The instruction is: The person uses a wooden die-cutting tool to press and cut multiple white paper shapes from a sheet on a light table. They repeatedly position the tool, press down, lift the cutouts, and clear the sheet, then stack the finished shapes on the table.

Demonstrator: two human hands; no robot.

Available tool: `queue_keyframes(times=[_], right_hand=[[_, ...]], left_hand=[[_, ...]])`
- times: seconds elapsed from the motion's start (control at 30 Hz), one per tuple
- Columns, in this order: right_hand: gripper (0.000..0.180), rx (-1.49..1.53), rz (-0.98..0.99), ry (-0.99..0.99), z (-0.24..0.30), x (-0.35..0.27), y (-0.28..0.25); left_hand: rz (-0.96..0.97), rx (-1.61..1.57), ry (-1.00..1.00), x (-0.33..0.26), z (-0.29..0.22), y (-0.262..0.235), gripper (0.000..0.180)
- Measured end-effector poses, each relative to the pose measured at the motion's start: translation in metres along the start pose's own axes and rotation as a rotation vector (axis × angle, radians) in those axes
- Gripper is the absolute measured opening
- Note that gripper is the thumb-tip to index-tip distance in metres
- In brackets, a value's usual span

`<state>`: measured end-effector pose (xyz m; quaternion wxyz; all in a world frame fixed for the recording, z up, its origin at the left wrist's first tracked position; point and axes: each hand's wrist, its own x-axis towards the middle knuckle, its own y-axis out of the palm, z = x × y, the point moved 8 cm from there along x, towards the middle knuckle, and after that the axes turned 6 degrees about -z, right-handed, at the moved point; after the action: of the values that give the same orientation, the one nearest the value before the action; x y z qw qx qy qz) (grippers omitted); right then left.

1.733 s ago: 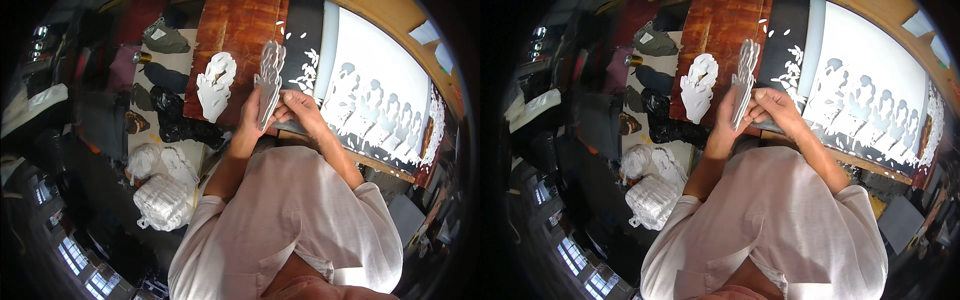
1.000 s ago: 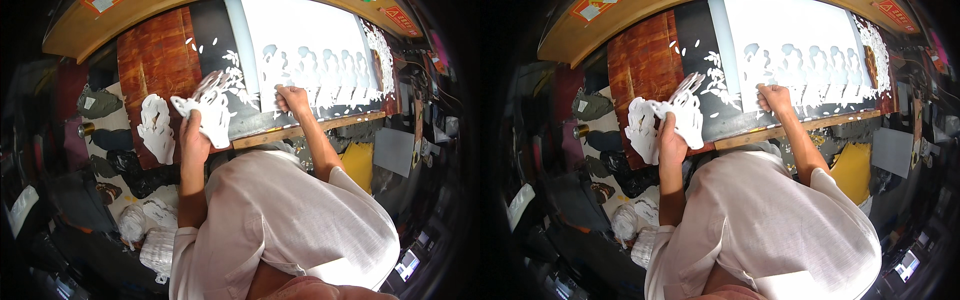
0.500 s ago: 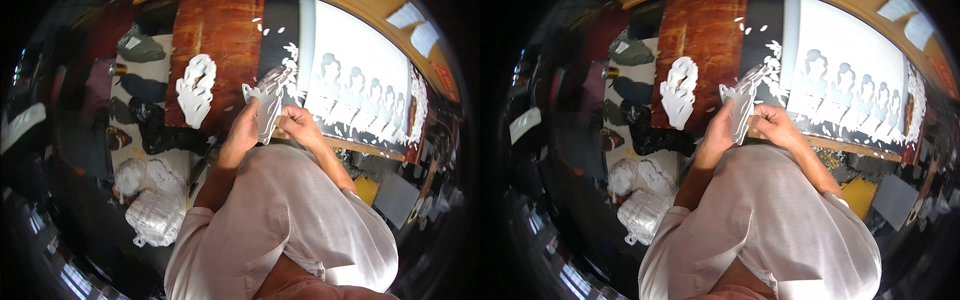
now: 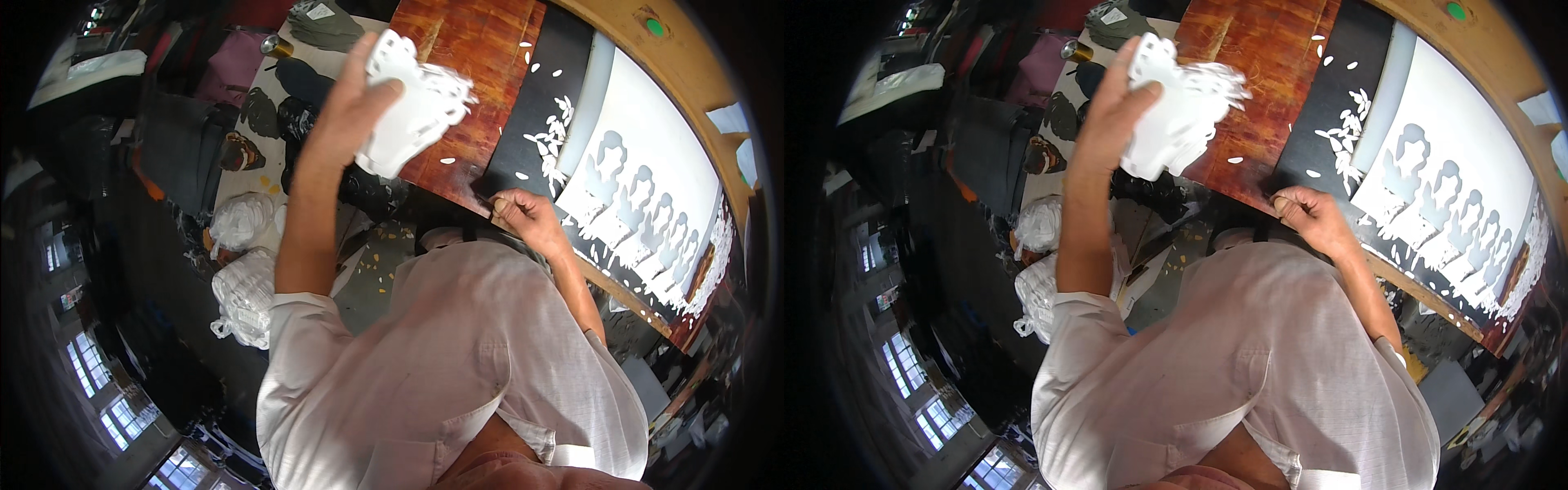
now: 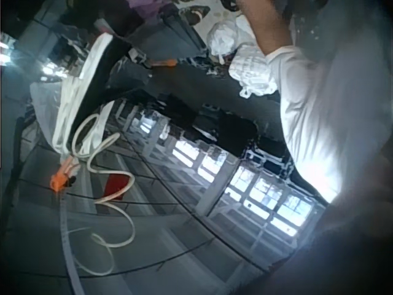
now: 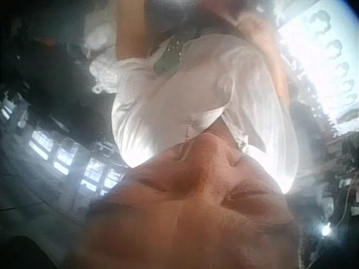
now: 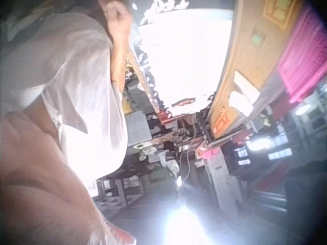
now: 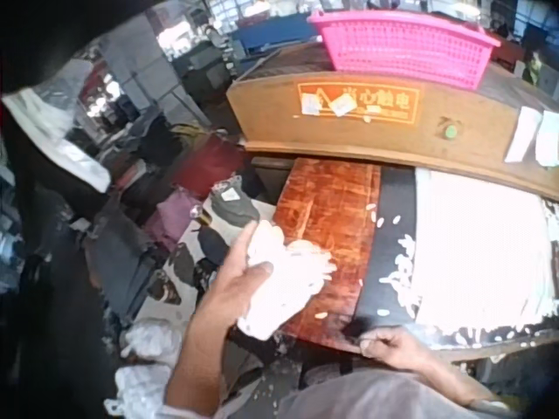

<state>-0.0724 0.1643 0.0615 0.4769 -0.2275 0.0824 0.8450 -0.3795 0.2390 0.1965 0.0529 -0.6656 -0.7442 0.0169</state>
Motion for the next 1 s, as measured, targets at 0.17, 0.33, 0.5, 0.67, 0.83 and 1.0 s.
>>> queue_keyframes(times=[0.17, 0.33, 0.5, 0.67, 0.83, 1.0], right_hand=[[0.027, -0.01, -0.129, -0.004, -0.019, -0.004, -0.02], [0.024, -0.052, -0.18, 0.035, -0.044, -0.022, -0.042], [0.021, -0.018, -0.271, 0.141, -0.077, -0.051, -0.067], [0.022, -0.214, -0.366, 0.211, -0.088, -0.079, -0.113], [0.026, -0.207, -0.334, -0.162, -0.08, -0.099, -0.171], [0.029, -0.069, -0.883, 0.037, -0.152, -0.201, -0.358]], left_hand=[[-0.043, -0.058, -0.308, 0.007, 0.049, -0.032, 0.05], [-0.085, 0.999, -0.426, -0.022, 0.14, -0.032, 0.103], [-0.187, 0.948, -0.255, -0.051, 0.168, -0.014, 0.115], [-0.045, 0.989, -0.02, -0.018, 0.186, 0.039, 0.096], [-0.108, 1.238, 0.019, -0.028, 0.153, 0.053, 0.104], [-0.218, 0.63, -0.082, -0.065, 0.148, 0.16, 0.052]])
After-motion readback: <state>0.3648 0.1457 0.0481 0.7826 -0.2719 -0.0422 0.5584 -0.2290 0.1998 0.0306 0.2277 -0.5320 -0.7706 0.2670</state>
